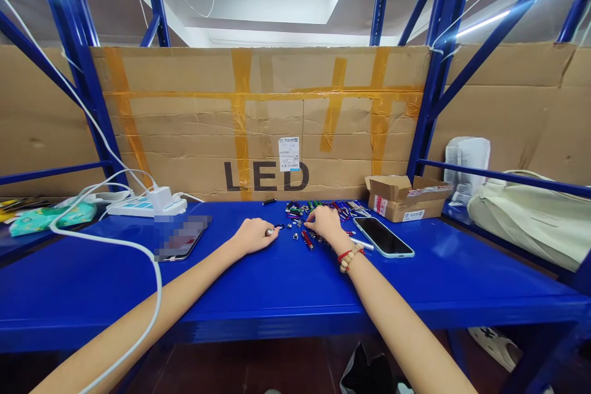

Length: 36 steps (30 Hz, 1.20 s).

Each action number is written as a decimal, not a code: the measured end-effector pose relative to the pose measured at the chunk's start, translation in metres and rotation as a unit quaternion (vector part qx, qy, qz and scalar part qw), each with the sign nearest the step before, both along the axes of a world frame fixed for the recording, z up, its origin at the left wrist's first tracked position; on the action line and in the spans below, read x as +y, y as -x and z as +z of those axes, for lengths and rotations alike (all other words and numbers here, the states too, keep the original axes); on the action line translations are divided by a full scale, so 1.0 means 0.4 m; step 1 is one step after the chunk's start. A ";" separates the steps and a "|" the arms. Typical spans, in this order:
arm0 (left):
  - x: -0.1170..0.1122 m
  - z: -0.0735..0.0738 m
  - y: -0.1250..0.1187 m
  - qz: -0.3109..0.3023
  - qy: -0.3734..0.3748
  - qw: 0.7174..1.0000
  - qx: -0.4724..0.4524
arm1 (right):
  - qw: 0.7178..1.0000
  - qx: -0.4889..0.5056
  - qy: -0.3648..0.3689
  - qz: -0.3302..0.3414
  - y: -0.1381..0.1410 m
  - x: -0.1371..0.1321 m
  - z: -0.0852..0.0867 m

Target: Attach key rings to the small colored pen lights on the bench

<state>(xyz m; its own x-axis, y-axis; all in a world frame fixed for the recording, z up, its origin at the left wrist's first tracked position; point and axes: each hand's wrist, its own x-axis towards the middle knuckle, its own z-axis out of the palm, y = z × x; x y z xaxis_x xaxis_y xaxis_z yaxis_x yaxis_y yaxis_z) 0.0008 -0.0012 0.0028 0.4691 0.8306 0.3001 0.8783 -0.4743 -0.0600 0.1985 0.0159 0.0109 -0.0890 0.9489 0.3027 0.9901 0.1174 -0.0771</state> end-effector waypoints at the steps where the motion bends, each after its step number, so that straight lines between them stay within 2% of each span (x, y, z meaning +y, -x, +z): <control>1: 0.000 0.000 0.000 0.000 -0.001 1.000 0.001 | 1.000 0.005 0.000 0.000 0.000 0.001 -0.001; 19: 0.003 -0.002 -0.002 -0.002 0.003 1.000 -0.001 | 0.997 0.072 0.027 -0.007 0.006 0.015 -0.013; 23: 0.002 -0.001 -0.004 0.015 0.009 1.000 -0.009 | 0.997 0.072 -0.025 0.006 0.006 0.010 -0.012; 26: 0.006 -0.001 -0.004 0.049 0.007 0.999 0.002 | 0.979 0.128 -0.121 0.105 0.017 0.006 -0.009; 30: 0.014 -0.003 -0.001 0.083 0.013 0.996 0.014 | 0.913 0.189 -0.219 0.289 0.055 0.001 -0.009; 33: 0.016 -0.004 0.001 0.087 0.008 0.996 0.012 | 0.882 0.203 -0.239 0.352 0.088 -0.003 -0.014; 36: 0.014 -0.005 0.001 0.092 0.009 0.996 0.009 | 0.874 0.189 -0.229 0.384 0.106 -0.006 -0.022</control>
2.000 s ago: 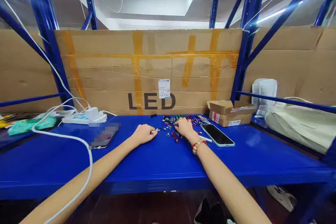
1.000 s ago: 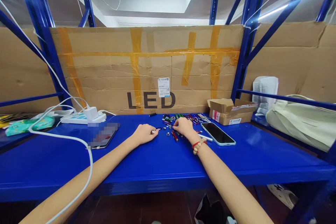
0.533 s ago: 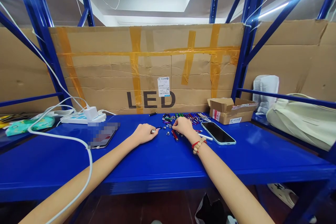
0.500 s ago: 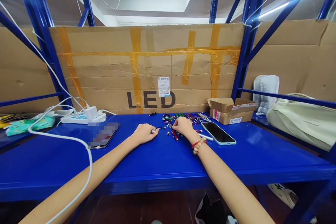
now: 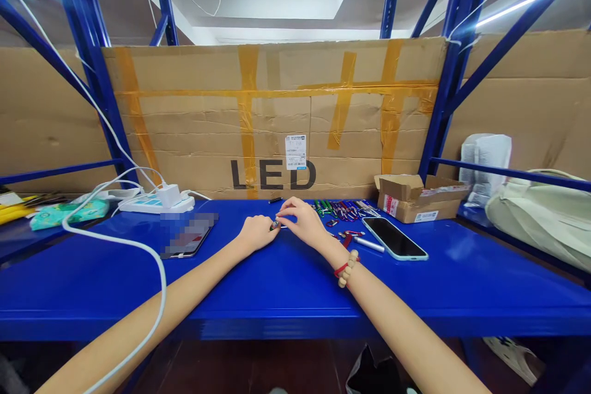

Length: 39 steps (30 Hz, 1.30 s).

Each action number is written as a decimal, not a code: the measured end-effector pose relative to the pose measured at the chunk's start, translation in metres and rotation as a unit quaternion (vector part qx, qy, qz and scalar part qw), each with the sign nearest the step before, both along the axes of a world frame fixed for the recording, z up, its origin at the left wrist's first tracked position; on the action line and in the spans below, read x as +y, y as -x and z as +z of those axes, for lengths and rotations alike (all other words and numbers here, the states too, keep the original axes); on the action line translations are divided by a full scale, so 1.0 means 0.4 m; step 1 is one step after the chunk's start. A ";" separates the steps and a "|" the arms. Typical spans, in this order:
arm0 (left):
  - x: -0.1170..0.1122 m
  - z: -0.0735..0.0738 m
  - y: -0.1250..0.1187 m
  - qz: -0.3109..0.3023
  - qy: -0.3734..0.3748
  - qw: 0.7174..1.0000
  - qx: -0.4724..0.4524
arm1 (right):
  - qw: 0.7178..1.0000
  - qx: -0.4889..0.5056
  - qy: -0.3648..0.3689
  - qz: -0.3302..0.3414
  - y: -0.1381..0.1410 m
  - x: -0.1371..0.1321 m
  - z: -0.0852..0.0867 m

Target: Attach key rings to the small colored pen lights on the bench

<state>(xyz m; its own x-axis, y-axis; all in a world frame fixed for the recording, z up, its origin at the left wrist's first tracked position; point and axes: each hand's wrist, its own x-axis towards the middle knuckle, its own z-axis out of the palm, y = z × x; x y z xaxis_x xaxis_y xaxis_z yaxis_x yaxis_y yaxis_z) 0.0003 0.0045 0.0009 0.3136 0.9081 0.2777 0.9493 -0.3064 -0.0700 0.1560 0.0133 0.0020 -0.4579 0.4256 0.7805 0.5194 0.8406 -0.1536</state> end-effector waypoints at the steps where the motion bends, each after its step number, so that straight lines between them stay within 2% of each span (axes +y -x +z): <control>1: -0.001 0.000 0.000 0.003 0.002 1.000 -0.002 | 1.000 -0.008 -0.002 0.004 0.003 -0.001 -0.002; 8: -0.001 0.000 -0.003 0.026 0.012 0.999 -0.033 | 0.999 0.011 -0.035 0.003 0.013 -0.010 -0.001; 22: -0.004 0.009 -0.003 0.047 0.043 0.997 -0.043 | 1.000 -0.008 -0.017 0.018 0.017 -0.016 0.000; 31: -0.005 0.010 -0.003 0.054 0.046 0.997 -0.034 | 1.000 -0.011 0.020 0.009 0.018 -0.020 -0.001; 39: -0.006 0.011 0.000 0.043 0.048 0.997 -0.035 | 0.997 0.014 0.064 0.036 0.015 -0.008 -0.005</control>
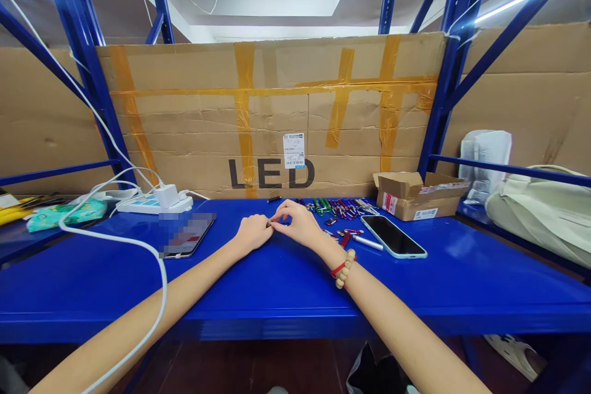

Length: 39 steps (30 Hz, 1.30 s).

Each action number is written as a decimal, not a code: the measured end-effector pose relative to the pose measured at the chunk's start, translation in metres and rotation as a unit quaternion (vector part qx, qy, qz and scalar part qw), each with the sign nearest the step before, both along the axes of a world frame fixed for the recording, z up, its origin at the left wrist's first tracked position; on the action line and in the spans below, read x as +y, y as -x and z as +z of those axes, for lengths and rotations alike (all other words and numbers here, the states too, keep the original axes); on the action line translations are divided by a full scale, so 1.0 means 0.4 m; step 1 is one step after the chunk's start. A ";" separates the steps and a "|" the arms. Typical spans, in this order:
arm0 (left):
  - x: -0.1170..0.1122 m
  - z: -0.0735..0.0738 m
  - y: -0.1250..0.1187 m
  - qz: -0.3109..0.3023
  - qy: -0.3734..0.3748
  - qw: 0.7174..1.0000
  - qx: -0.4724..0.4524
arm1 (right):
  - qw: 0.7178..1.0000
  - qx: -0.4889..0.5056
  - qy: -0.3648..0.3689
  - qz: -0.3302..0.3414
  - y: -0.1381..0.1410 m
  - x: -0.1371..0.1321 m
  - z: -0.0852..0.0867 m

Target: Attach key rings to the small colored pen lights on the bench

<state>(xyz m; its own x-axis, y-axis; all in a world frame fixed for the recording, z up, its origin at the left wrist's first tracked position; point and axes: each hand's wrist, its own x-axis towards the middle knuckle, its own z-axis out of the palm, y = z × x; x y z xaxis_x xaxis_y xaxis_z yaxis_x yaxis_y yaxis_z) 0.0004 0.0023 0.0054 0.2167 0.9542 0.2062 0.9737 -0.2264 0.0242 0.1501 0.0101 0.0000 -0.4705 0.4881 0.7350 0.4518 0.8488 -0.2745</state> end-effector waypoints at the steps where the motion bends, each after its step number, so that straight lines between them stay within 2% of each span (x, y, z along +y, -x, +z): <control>1: 0.000 0.000 0.001 -0.001 0.000 1.000 0.000 | 1.000 -0.004 0.004 -0.004 0.000 -0.001 0.000; 5: 0.004 -0.003 0.001 -0.001 -0.004 1.000 -0.001 | 0.998 -0.036 0.016 -0.048 -0.002 -0.012 0.001; 9: 0.007 -0.008 -0.001 0.002 -0.023 1.000 -0.010 | 0.991 -0.032 0.025 -0.128 -0.015 -0.018 0.014; 14: 0.006 -0.009 -0.002 -0.003 -0.036 0.999 -0.006 | 0.964 0.011 0.025 -0.265 -0.060 -0.005 0.035; 20: 0.007 -0.010 -0.001 -0.014 -0.043 0.999 -0.003 | 0.937 0.042 0.063 -0.342 -0.106 0.023 0.026; 25: 0.007 -0.011 -0.002 -0.018 -0.046 0.999 0.000 | 0.927 -0.024 0.106 -0.358 -0.114 0.031 0.014; 33: 0.005 -0.010 -0.003 -0.017 -0.038 0.999 -0.005 | 0.922 -0.137 0.165 -0.323 -0.104 0.023 0.013; 39: 0.005 -0.008 -0.003 -0.020 -0.040 0.999 -0.003 | 0.916 -0.155 0.190 -0.318 -0.091 0.013 0.016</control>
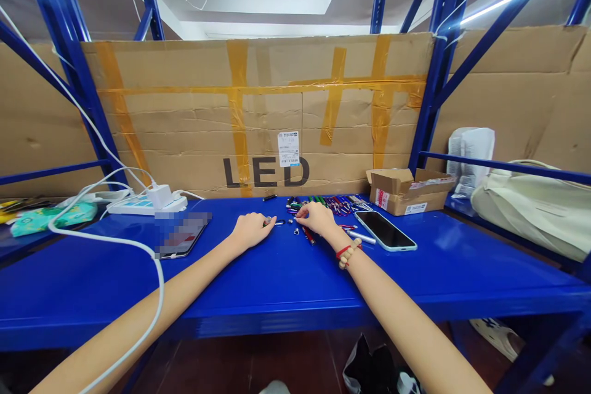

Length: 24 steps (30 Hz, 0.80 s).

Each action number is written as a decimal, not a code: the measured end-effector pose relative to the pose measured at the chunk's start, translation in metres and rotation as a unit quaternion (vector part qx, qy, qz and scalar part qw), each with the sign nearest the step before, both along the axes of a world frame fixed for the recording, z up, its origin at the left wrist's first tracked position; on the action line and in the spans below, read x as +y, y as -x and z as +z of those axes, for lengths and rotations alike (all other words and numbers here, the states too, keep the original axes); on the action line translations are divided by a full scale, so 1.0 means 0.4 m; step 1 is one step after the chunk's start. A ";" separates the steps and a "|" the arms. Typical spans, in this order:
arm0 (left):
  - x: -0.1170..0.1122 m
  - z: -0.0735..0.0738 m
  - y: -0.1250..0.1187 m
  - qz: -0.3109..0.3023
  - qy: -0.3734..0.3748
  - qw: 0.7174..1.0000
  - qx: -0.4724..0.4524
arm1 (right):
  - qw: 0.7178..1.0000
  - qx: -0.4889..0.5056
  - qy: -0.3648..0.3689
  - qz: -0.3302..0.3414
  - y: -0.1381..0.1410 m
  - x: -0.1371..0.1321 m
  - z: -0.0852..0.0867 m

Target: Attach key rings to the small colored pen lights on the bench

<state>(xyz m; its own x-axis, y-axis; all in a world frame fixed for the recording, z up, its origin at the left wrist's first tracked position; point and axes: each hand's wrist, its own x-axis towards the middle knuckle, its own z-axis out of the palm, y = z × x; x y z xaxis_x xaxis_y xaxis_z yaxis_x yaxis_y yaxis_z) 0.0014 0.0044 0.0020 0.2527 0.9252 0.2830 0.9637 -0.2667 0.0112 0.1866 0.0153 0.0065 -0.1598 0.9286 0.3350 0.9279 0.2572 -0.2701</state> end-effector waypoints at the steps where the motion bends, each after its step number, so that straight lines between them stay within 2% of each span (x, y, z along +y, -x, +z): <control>1: 0.000 0.001 0.000 0.000 0.001 1.000 0.000 | 1.000 0.002 0.001 0.000 0.001 0.000 0.000; 5: -0.003 0.002 0.000 0.000 0.003 1.000 0.000 | 1.000 -0.016 -0.004 -0.014 -0.005 0.005 -0.001; 10: -0.003 0.001 0.001 -0.005 0.007 1.000 -0.002 | 0.995 -0.022 -0.062 -0.080 -0.026 0.016 0.008; 15: 0.005 -0.005 0.002 -0.002 0.001 1.000 0.001 | 0.989 0.080 -0.121 -0.037 -0.020 0.012 0.015; 24: 0.008 -0.008 0.002 -0.002 -0.002 1.000 0.011 | 0.993 0.065 -0.097 -0.005 0.008 0.005 -0.006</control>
